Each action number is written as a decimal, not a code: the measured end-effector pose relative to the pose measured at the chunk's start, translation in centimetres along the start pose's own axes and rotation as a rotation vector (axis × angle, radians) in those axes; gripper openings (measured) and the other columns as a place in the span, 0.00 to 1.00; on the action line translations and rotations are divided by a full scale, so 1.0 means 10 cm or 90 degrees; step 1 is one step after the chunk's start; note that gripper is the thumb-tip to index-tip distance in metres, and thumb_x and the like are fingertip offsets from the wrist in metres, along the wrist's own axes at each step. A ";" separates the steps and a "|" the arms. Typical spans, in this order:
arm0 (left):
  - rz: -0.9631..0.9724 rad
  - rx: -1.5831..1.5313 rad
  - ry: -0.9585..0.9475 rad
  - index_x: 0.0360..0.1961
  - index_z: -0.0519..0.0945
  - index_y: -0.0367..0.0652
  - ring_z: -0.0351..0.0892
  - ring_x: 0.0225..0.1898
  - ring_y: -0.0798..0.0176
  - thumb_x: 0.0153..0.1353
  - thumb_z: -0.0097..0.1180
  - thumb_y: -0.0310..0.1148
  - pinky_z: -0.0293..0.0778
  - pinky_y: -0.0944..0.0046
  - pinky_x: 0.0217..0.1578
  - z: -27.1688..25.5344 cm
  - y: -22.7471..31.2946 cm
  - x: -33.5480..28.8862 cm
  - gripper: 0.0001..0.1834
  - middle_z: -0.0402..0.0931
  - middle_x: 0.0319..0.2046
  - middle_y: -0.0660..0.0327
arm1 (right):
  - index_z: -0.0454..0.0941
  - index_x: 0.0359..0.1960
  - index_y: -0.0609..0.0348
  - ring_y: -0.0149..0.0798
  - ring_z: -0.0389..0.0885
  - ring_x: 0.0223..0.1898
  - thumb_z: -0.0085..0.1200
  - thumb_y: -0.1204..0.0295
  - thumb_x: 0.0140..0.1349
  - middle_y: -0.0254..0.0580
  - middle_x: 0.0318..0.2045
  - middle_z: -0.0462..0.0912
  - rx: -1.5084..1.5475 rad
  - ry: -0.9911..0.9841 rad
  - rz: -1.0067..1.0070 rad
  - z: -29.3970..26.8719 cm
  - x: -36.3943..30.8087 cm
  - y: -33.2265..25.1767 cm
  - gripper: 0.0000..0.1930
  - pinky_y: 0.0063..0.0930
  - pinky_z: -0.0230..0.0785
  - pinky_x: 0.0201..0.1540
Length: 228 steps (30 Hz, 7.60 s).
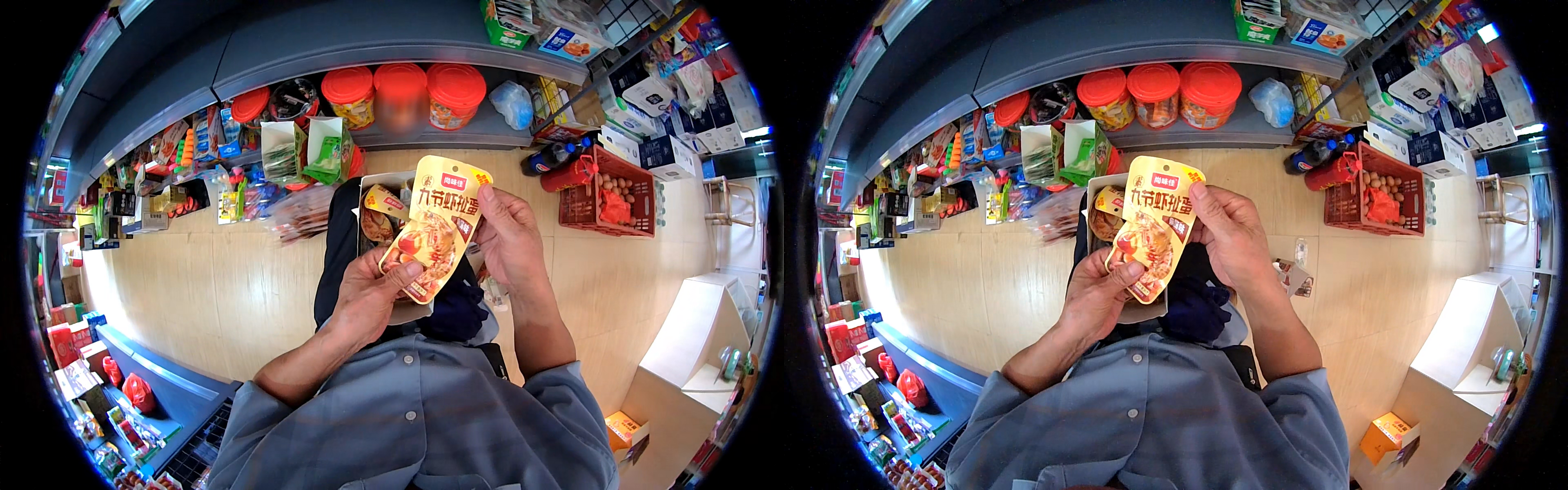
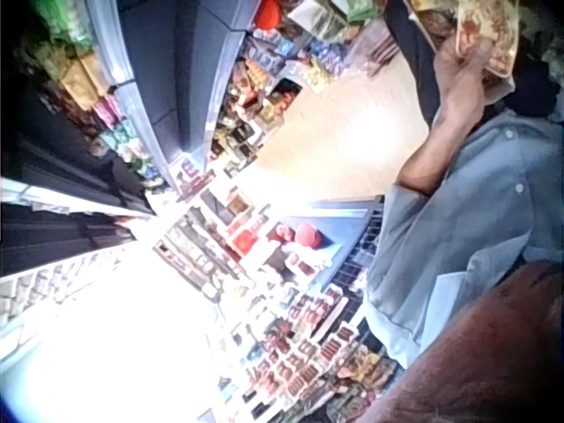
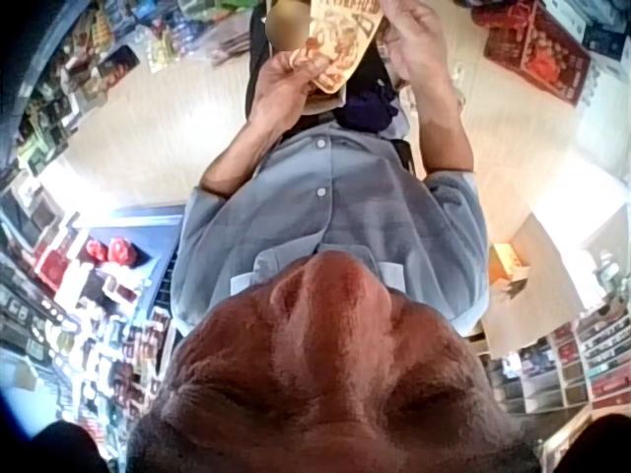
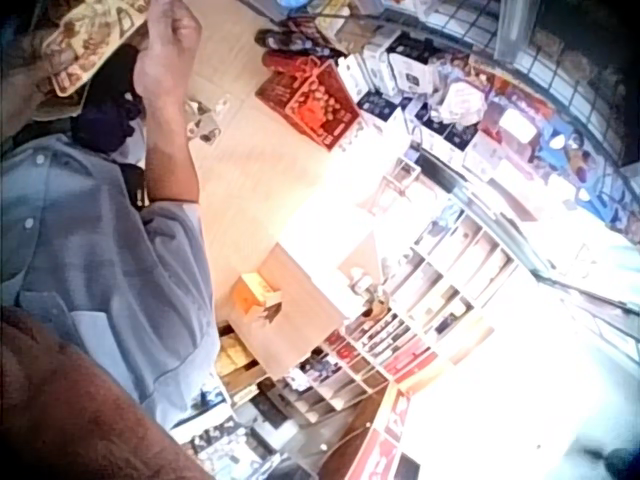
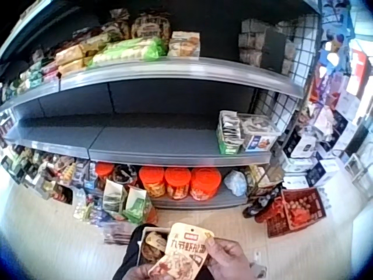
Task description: The person wipes various packaged food boxes with a cloth and organizes them into cardboard displays while sitting near store shelving.
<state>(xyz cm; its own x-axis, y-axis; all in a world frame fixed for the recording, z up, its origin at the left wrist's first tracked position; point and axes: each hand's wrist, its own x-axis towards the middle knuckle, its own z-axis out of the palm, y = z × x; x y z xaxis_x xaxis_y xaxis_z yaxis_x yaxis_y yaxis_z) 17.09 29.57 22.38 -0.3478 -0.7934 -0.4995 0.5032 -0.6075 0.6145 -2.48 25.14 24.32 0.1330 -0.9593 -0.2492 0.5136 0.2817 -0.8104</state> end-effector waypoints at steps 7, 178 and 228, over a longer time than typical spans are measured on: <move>0.018 -0.017 0.006 0.47 0.77 0.38 0.83 0.40 0.67 0.65 0.56 0.26 0.82 0.65 0.41 0.05 -0.08 -0.02 0.10 0.82 0.42 0.58 | 0.80 0.41 0.66 0.28 0.83 0.34 0.50 0.60 0.71 0.40 0.35 0.84 0.004 -0.012 0.000 -0.03 -0.05 -0.01 0.18 0.24 0.78 0.37; 0.881 0.967 0.218 0.36 0.78 0.33 0.78 0.23 0.55 0.51 0.60 0.14 0.74 0.62 0.23 0.19 0.82 -0.16 0.11 0.76 0.24 0.54 | 0.60 0.63 0.72 0.48 0.78 0.53 0.61 0.70 0.56 0.55 0.53 0.74 0.059 0.006 -0.128 -0.69 -0.74 -0.05 0.35 0.43 0.73 0.57; 0.377 1.170 -0.098 0.47 0.74 0.34 0.80 0.33 0.45 0.48 0.52 0.17 0.78 0.53 0.33 -0.29 0.03 -0.05 0.21 0.73 0.33 0.50 | 0.69 0.55 0.67 0.35 0.82 0.48 0.49 0.72 0.69 0.48 0.48 0.80 0.100 0.238 -0.163 -0.54 -0.55 -0.04 0.16 0.32 0.78 0.50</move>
<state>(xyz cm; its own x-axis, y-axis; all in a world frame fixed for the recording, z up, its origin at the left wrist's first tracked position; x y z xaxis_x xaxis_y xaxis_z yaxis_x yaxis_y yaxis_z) 19.71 29.95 21.03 -0.5784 -0.8150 -0.0339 -0.7161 0.4874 0.4996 -8.02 30.42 23.13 -0.3137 -0.9162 -0.2494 0.6161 0.0034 -0.7877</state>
